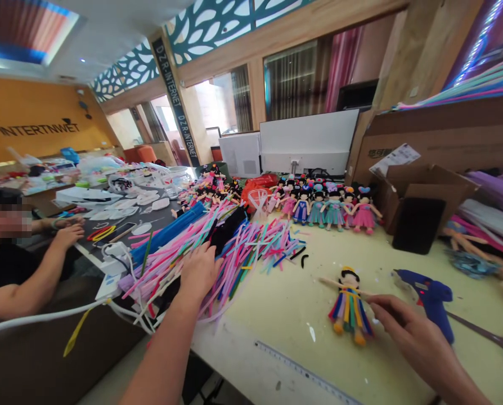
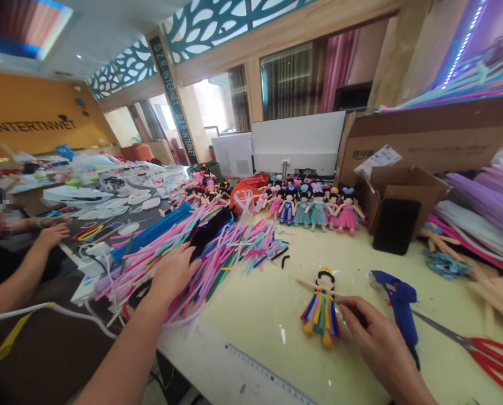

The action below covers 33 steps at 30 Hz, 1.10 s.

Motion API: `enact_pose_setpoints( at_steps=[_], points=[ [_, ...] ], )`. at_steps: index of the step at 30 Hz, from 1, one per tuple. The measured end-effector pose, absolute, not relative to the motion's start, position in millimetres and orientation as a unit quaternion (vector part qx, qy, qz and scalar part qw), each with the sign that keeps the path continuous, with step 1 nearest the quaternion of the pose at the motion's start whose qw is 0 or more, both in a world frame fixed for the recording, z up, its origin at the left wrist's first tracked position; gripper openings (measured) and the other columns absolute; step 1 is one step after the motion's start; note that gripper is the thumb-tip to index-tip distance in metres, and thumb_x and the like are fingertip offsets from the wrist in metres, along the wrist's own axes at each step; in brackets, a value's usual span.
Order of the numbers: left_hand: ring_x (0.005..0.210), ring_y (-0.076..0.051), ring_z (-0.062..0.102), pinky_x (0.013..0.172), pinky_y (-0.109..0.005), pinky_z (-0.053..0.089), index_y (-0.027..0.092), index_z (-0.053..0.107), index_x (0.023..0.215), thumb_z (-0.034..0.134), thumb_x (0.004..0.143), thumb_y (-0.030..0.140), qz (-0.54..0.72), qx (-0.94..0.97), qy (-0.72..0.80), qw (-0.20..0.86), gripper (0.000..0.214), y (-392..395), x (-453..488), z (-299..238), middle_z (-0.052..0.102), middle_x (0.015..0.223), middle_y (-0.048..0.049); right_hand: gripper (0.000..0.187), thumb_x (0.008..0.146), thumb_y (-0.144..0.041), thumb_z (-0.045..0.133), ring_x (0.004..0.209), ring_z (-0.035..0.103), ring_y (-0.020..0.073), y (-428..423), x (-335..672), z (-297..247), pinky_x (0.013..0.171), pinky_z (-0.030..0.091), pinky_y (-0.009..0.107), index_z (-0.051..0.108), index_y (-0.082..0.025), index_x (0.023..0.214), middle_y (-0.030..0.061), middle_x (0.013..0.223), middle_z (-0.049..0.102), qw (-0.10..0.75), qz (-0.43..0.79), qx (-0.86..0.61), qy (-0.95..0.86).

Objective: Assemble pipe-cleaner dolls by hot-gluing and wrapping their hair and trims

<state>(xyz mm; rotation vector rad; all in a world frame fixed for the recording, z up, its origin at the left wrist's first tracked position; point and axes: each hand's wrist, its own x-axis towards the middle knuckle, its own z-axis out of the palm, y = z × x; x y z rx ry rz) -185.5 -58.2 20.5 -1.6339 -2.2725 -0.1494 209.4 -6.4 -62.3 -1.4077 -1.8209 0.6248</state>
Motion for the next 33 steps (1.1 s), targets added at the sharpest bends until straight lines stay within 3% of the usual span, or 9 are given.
enact_pose_setpoints(
  at_steps=[10,17,22,27,33],
  points=[
    [0.113,-0.031,0.058,0.098,-0.042,0.044,0.011,0.064,0.113,0.049,0.088,0.026,-0.087,-0.596,-0.78,0.172,0.033,-59,-186,8,0.063,0.124,-0.018,0.039,0.075,-0.055,0.051,0.075,0.069,0.0211,-5,212,-65,0.061,0.054,0.024,0.069,-0.023,0.087,0.0031,0.084,0.075,0.348,0.26,-0.558,-0.707],
    [0.107,-0.027,0.059,0.096,-0.036,0.044,0.009,0.062,0.112,0.04,0.089,0.02,-0.175,-0.563,-0.785,0.189,0.034,-59,-206,30,0.064,0.113,-0.0163,0.037,0.076,-0.054,0.052,0.073,0.069,0.0209,-7,210,-62,0.061,0.053,0.025,0.07,-0.023,0.087,0.0032,0.081,0.074,0.357,0.258,-0.552,-0.708],
    [0.091,-0.027,0.064,0.083,-0.037,0.049,0.014,0.068,0.099,0.037,0.089,0.021,-0.128,-0.519,-0.823,0.194,0.034,-55,-223,51,0.066,0.099,-0.0152,0.034,0.079,-0.05,0.051,0.07,0.066,0.0191,-10,207,-57,0.062,0.052,0.024,0.069,-0.022,0.087,0.0031,0.078,0.072,0.367,0.256,-0.539,-0.714],
    [0.081,-0.029,0.065,0.07,-0.037,0.05,0.017,0.07,0.095,0.046,0.085,0.024,-0.086,-0.511,-0.837,0.177,0.027,-52,-225,58,0.068,0.094,-0.0144,0.033,0.083,-0.046,0.048,0.063,0.061,0.0174,-11,205,-54,0.057,0.048,0.025,0.068,-0.021,0.088,0.0025,0.071,0.068,0.365,0.244,-0.539,-0.719],
    [0.1,-0.027,0.061,0.088,-0.036,0.045,0.016,0.066,0.102,0.038,0.091,0.028,-0.205,-0.564,-0.765,0.235,0.032,-47,-179,48,0.067,0.103,-0.013,0.03,0.083,-0.042,0.048,0.064,0.061,0.0178,-14,201,-52,0.058,0.048,0.026,0.068,-0.02,0.086,0.0043,0.074,0.07,0.388,0.249,-0.526,-0.714]
  ],
)
